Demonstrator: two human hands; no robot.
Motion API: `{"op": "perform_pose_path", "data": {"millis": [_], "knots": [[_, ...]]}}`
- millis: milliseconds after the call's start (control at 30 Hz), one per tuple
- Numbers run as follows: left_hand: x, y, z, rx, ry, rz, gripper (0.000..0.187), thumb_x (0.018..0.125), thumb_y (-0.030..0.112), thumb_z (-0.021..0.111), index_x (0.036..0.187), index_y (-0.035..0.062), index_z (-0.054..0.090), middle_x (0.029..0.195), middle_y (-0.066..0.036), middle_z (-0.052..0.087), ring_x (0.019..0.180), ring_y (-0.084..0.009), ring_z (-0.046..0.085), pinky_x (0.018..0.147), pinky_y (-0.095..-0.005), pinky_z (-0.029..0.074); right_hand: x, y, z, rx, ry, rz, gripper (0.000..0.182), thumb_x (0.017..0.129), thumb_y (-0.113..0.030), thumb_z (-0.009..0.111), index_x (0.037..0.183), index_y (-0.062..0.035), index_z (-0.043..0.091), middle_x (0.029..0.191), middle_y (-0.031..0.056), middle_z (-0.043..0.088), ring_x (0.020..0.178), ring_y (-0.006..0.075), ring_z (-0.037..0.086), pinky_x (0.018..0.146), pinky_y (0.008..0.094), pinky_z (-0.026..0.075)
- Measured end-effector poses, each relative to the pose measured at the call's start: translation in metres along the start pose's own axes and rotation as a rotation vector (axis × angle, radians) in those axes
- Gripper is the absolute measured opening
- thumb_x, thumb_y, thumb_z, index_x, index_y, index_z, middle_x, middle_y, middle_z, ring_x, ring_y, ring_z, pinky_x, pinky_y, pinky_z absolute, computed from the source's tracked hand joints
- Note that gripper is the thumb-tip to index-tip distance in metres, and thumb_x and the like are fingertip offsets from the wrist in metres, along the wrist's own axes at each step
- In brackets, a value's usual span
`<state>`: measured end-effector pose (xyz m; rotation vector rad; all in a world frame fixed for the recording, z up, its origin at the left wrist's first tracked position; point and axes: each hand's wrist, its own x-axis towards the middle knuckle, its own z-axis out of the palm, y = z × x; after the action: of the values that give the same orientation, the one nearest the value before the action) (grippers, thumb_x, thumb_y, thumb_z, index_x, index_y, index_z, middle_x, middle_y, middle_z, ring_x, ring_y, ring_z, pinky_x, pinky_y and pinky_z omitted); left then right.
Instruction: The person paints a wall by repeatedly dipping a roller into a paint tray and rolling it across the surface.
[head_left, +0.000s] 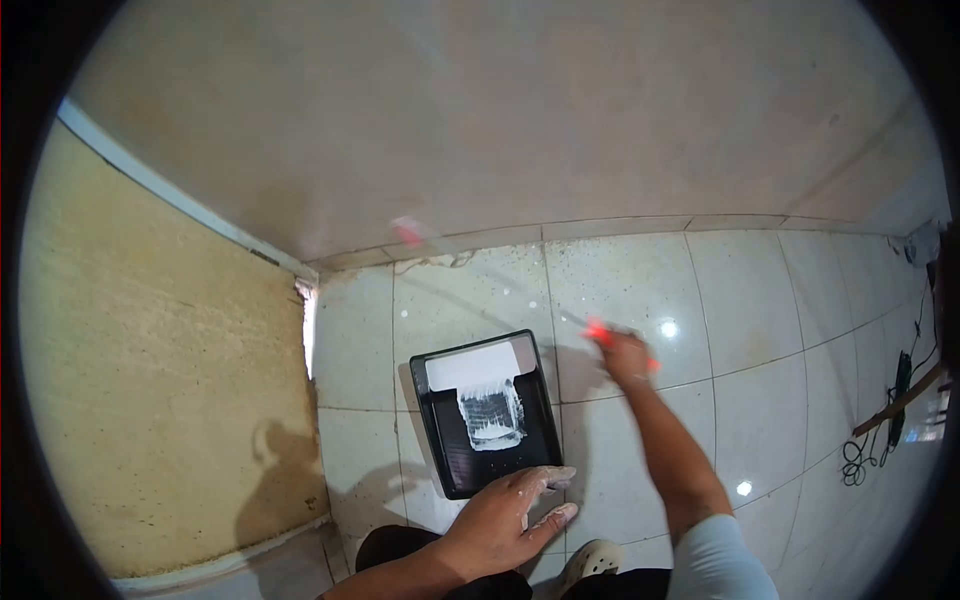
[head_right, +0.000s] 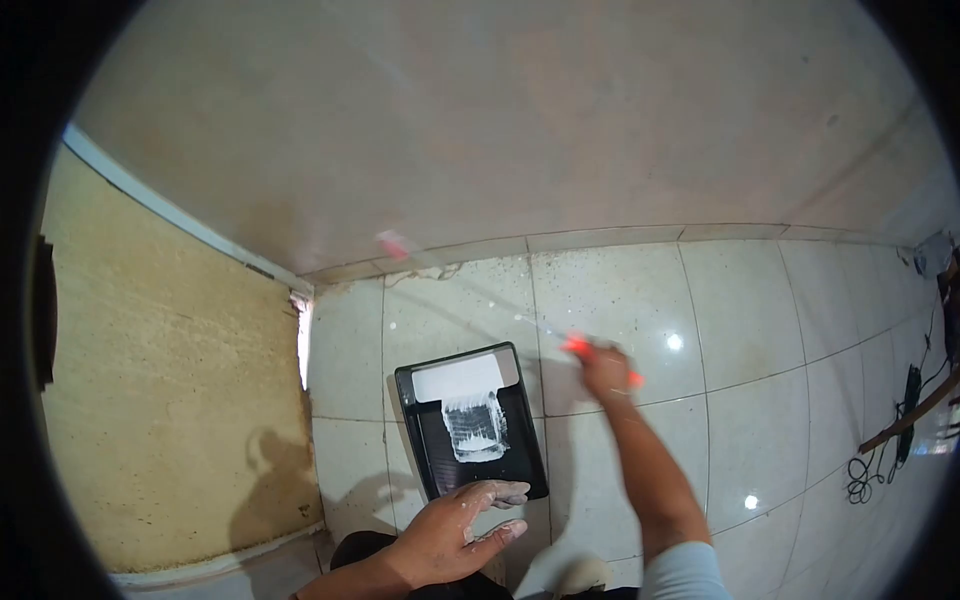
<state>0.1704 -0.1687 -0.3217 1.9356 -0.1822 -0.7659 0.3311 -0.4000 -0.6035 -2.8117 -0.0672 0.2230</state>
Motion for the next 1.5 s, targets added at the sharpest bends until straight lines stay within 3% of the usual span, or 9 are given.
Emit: {"op": "perform_pose_path", "data": {"millis": [100,367,533,633,933,1033,1233,1400,1500], "knots": [[0.011,0.005,0.010,0.067,-0.013,0.079,0.045,0.092,0.030,0.060,0.126,0.0013,0.051,0.118,-0.017,0.059,0.110,-0.0302,0.058,0.094,-0.0372,0.046,0.035,-0.113,-0.009,0.049,0.141,-0.132,0.037,0.089,-0.044,0.057,0.101,-0.0094,0.063,0.078,0.0150,0.064,0.077,0.0330,0.063,0.066,0.0456,0.051],[-0.022,-0.021,-0.021,-0.044,0.112,-0.001,0.045,0.093,0.029,0.061,0.128,0.0029,0.051,0.118,-0.017,0.059,0.109,-0.0283,0.060,0.094,-0.0363,0.047,-0.055,0.100,-0.113,-0.185,0.318,0.154,0.032,0.085,-0.038,0.068,0.097,-0.0076,0.067,0.077,0.0143,0.062,0.068,0.0344,0.061,0.060,0.0428,0.050],[-0.011,-0.002,-0.016,-0.045,0.078,0.007,0.044,0.092,0.028,0.061,0.126,0.0021,0.052,0.117,-0.017,0.060,0.108,-0.0282,0.061,0.091,-0.0356,0.049,0.013,-0.013,-0.061,-0.084,0.291,-0.325,0.031,0.088,-0.041,0.059,0.094,-0.0110,0.066,0.074,0.0142,0.065,0.068,0.0339,0.062,0.063,0.0453,0.051],[0.006,0.004,-0.003,-0.040,0.062,0.103,0.044,0.092,0.028,0.061,0.126,0.0014,0.051,0.118,-0.017,0.059,0.107,-0.0284,0.061,0.090,-0.0352,0.049,0.052,-0.138,-0.047,-0.097,0.097,-0.177,0.035,0.089,-0.044,0.056,0.104,-0.0127,0.061,0.079,0.0151,0.064,0.077,0.0319,0.065,0.066,0.0466,0.051],[-0.024,-0.022,-0.028,-0.082,0.144,0.014,0.043,0.094,0.029,0.059,0.127,0.0027,0.051,0.120,-0.016,0.059,0.108,-0.0270,0.061,0.090,-0.0353,0.049,-0.065,0.064,-0.136,-0.162,0.320,0.182,0.036,0.084,-0.040,0.068,0.099,-0.0080,0.064,0.082,0.0136,0.062,0.073,0.0323,0.063,0.063,0.0415,0.051],[-0.016,-0.011,-0.023,-0.085,0.086,0.001,0.042,0.093,0.027,0.060,0.127,0.0032,0.051,0.116,-0.015,0.061,0.108,-0.0257,0.061,0.089,-0.0350,0.049,-0.026,0.016,-0.092,0.044,0.425,-0.171,0.023,0.084,-0.031,0.068,0.091,-0.0086,0.067,0.079,0.0151,0.064,0.069,0.0335,0.061,0.065,0.0447,0.049],[0.010,0.006,0.000,-0.018,0.127,0.182,0.038,0.093,0.024,0.060,0.123,0.0022,0.053,0.115,-0.014,0.061,0.102,-0.0254,0.064,0.087,-0.0357,0.050,0.066,-0.221,-0.021,0.067,0.070,-0.200,0.035,0.087,-0.046,0.057,0.099,-0.0139,0.063,0.082,0.0133,0.067,0.083,0.0302,0.066,0.068,0.0451,0.052],[-0.014,-0.001,-0.019,-0.087,0.109,0.001,0.040,0.093,0.025,0.061,0.126,0.0024,0.052,0.118,-0.015,0.060,0.104,-0.0236,0.063,0.088,-0.0340,0.050,0.037,-0.073,-0.052,0.002,0.243,-0.273,0.032,0.090,-0.038,0.056,0.084,-0.0085,0.067,0.074,0.0147,0.064,0.072,0.0330,0.061,0.063,0.0465,0.049],[-0.026,-0.015,-0.032,-0.146,0.161,-0.059,0.043,0.094,0.027,0.060,0.127,0.0022,0.051,0.120,-0.014,0.060,0.107,-0.0220,0.062,0.088,-0.0333,0.050,-0.024,-0.016,-0.111,-0.075,0.284,0.017,0.036,0.083,-0.040,0.069,0.090,-0.0049,0.066,0.066,0.0167,0.059,0.062,0.0346,0.059,0.056,0.0453,0.048]]}}
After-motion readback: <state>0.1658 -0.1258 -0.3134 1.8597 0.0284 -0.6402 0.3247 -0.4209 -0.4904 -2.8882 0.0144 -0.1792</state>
